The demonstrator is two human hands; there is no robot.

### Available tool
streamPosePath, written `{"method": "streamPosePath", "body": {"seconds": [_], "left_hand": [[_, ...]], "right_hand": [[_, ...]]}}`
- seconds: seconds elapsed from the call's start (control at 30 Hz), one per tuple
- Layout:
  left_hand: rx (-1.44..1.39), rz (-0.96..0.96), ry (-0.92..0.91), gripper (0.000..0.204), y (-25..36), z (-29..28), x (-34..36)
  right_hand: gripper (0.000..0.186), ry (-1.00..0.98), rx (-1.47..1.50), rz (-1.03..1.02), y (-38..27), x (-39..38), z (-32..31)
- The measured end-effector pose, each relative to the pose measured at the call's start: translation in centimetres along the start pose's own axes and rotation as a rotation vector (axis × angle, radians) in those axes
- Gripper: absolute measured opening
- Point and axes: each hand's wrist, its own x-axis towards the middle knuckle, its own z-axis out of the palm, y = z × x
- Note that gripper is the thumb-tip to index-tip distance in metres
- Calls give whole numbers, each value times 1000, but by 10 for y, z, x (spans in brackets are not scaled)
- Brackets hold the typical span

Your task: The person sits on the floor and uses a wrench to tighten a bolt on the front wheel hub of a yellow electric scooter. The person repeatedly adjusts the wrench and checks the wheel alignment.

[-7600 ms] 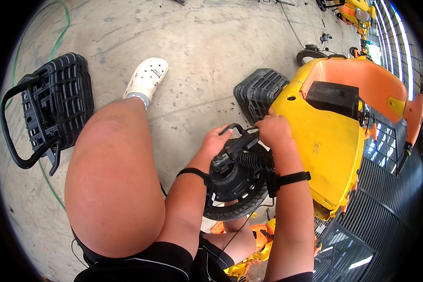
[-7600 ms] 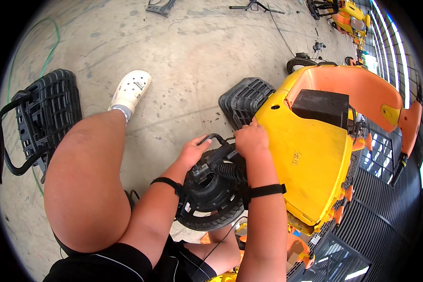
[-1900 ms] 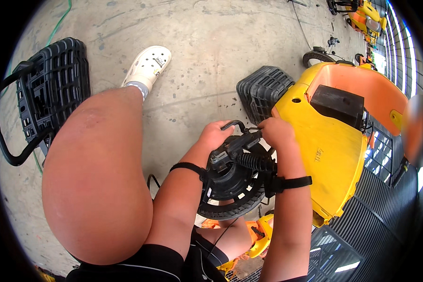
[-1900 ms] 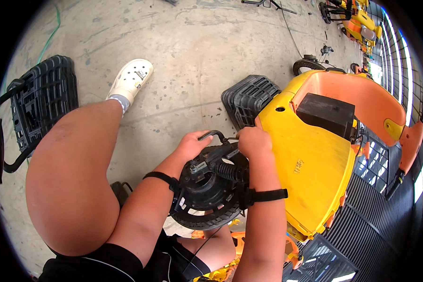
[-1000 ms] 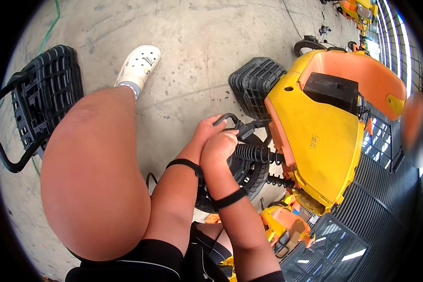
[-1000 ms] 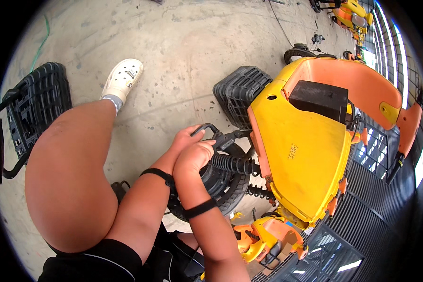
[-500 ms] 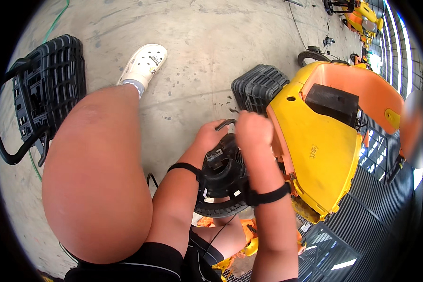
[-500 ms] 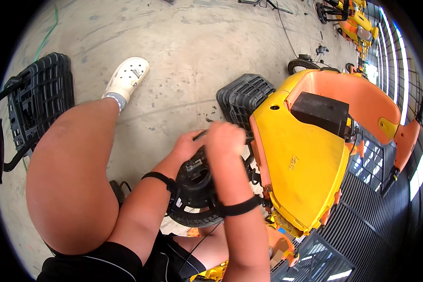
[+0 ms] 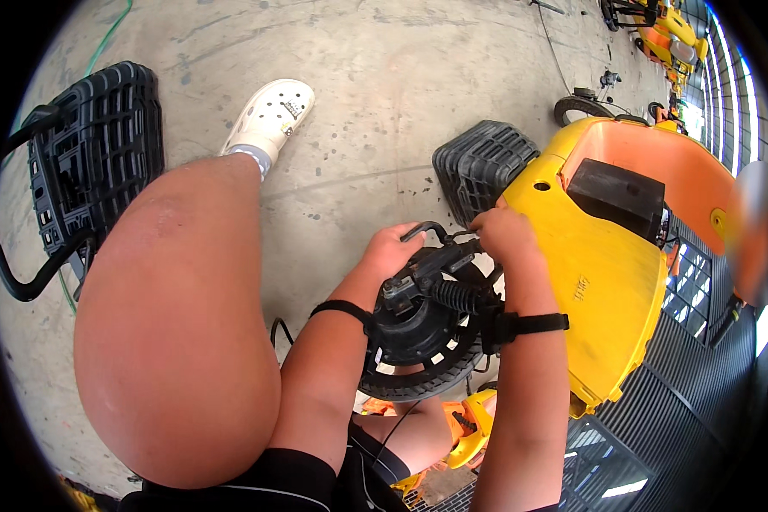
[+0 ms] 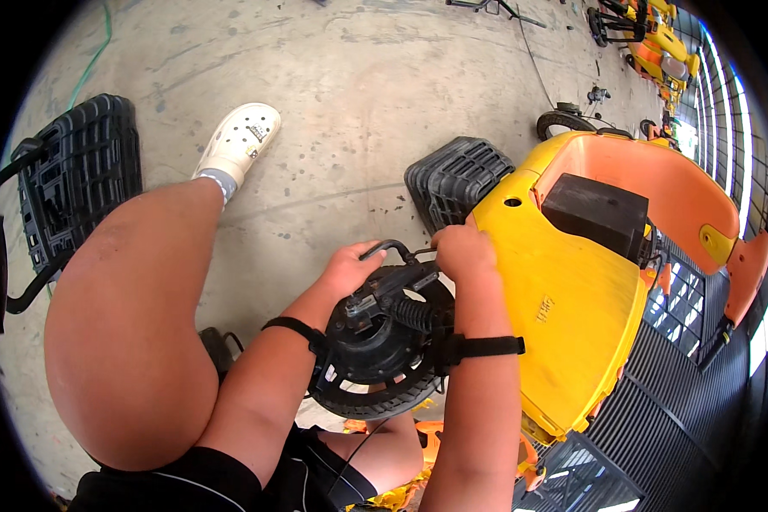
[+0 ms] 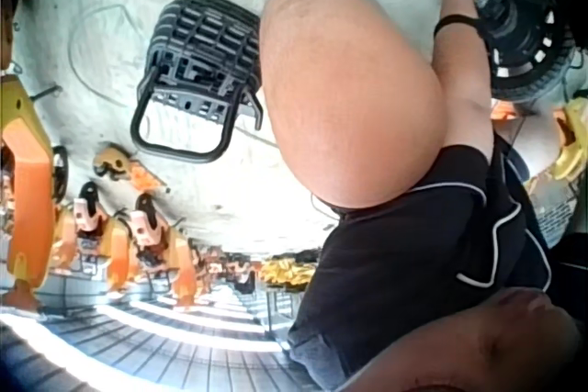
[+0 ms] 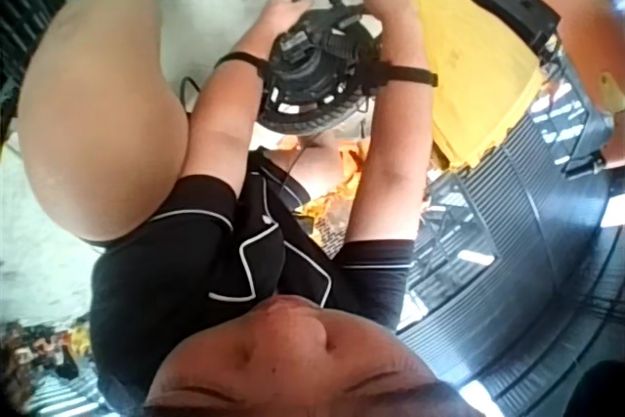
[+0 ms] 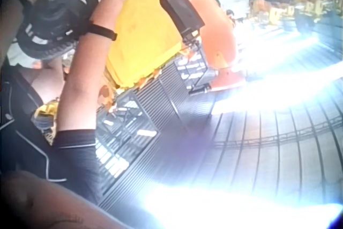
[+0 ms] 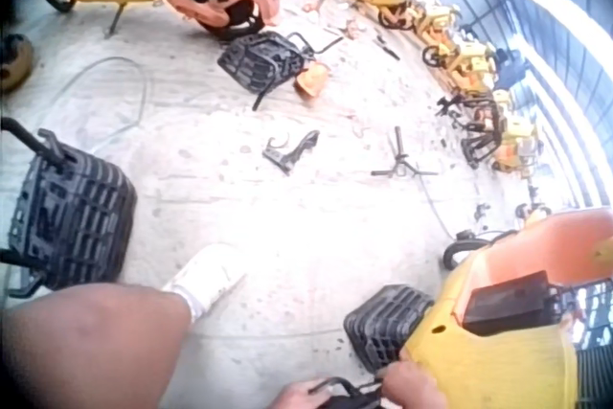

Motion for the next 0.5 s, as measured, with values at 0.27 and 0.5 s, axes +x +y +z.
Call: {"method": "streamPosePath", "body": {"seconds": [0.27,0.5], "left_hand": [[-14,-3,-6,41,3,0,-3],[4,23,18,42,-3,0,0]], "right_hand": [[29,-80,-13,-86,13,11,-1],[37,-163,186,-68,16,14,1]]}}
